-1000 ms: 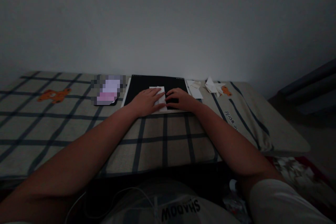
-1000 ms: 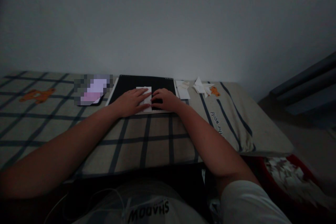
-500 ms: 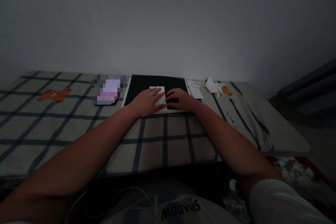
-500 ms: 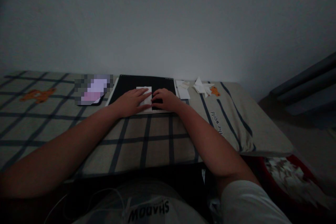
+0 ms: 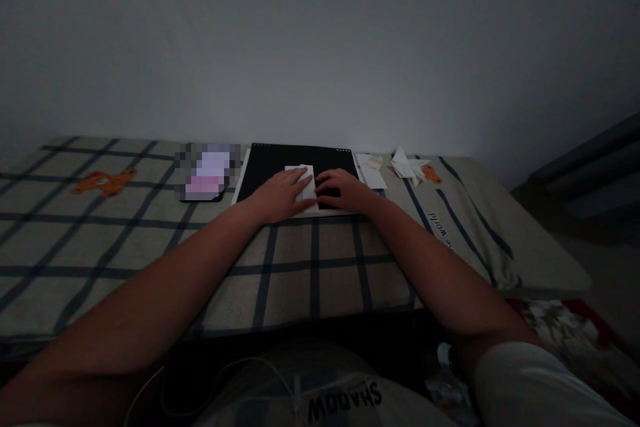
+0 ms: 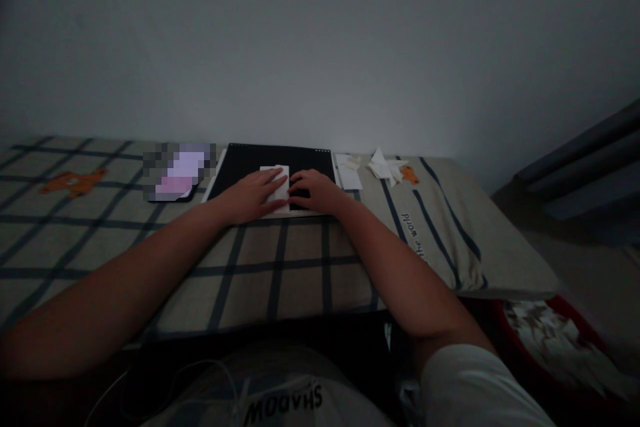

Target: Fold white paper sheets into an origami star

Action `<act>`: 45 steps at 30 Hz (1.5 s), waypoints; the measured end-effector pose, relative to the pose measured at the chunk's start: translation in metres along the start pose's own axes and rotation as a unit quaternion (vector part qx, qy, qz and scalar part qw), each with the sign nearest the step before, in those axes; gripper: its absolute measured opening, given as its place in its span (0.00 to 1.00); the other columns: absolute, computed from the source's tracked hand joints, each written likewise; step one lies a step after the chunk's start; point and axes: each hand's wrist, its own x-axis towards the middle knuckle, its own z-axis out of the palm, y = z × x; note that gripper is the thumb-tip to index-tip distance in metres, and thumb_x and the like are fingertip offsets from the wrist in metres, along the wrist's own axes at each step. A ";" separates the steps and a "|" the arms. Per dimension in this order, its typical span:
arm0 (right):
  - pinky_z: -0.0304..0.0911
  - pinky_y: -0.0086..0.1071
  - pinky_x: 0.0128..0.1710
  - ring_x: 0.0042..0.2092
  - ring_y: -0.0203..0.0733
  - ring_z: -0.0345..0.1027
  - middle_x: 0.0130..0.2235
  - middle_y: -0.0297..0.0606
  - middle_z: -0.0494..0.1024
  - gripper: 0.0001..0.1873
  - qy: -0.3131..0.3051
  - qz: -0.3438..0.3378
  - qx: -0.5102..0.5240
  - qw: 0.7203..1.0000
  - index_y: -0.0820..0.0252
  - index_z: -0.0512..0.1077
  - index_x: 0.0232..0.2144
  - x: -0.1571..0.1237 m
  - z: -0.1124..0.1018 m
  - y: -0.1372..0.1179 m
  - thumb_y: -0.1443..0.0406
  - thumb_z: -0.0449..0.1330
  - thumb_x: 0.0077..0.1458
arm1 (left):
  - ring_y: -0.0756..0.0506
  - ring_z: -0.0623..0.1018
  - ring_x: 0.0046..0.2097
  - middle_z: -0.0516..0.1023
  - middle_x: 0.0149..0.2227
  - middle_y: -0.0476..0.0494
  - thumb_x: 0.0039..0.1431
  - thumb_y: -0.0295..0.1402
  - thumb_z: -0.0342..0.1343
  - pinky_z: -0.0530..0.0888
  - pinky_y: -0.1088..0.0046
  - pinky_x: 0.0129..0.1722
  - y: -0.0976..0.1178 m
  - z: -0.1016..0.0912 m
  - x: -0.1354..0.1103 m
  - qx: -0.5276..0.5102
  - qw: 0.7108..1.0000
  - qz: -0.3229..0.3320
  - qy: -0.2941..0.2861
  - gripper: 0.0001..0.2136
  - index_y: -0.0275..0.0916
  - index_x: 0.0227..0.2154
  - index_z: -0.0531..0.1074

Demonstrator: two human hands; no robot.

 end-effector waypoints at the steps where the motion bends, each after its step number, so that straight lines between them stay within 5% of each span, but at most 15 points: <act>1: 0.59 0.45 0.56 0.55 0.47 0.67 0.52 0.43 0.76 0.10 0.001 -0.003 0.000 1.000 0.56 0.79 0.40 0.000 0.001 0.001 0.60 0.63 0.58 | 0.34 0.59 0.67 0.57 0.67 0.27 0.67 0.52 0.41 0.57 0.57 0.65 0.000 0.000 0.000 0.000 1.000 0.000 0.000 0.33 0.29 0.65 0.59; 29: 0.61 0.45 0.56 0.54 0.44 0.69 0.52 0.38 0.79 0.09 -0.003 -0.002 0.006 1.000 0.52 0.80 0.41 0.001 0.001 0.003 0.61 0.61 0.60 | 0.36 0.56 0.69 0.54 0.69 0.27 0.67 0.49 0.43 0.54 0.60 0.66 -0.002 0.000 0.002 -0.003 1.000 -0.001 -0.026 0.33 0.28 0.66 0.56; 45: 0.63 0.46 0.56 0.54 0.48 0.69 0.52 0.44 0.78 0.13 0.004 -0.012 -0.034 0.999 0.58 0.79 0.45 0.003 0.003 0.001 0.66 0.59 0.60 | 0.35 0.54 0.70 0.52 0.69 0.26 0.67 0.49 0.43 0.53 0.59 0.66 -0.004 0.003 0.002 -0.008 1.000 0.000 -0.025 0.33 0.28 0.65 0.56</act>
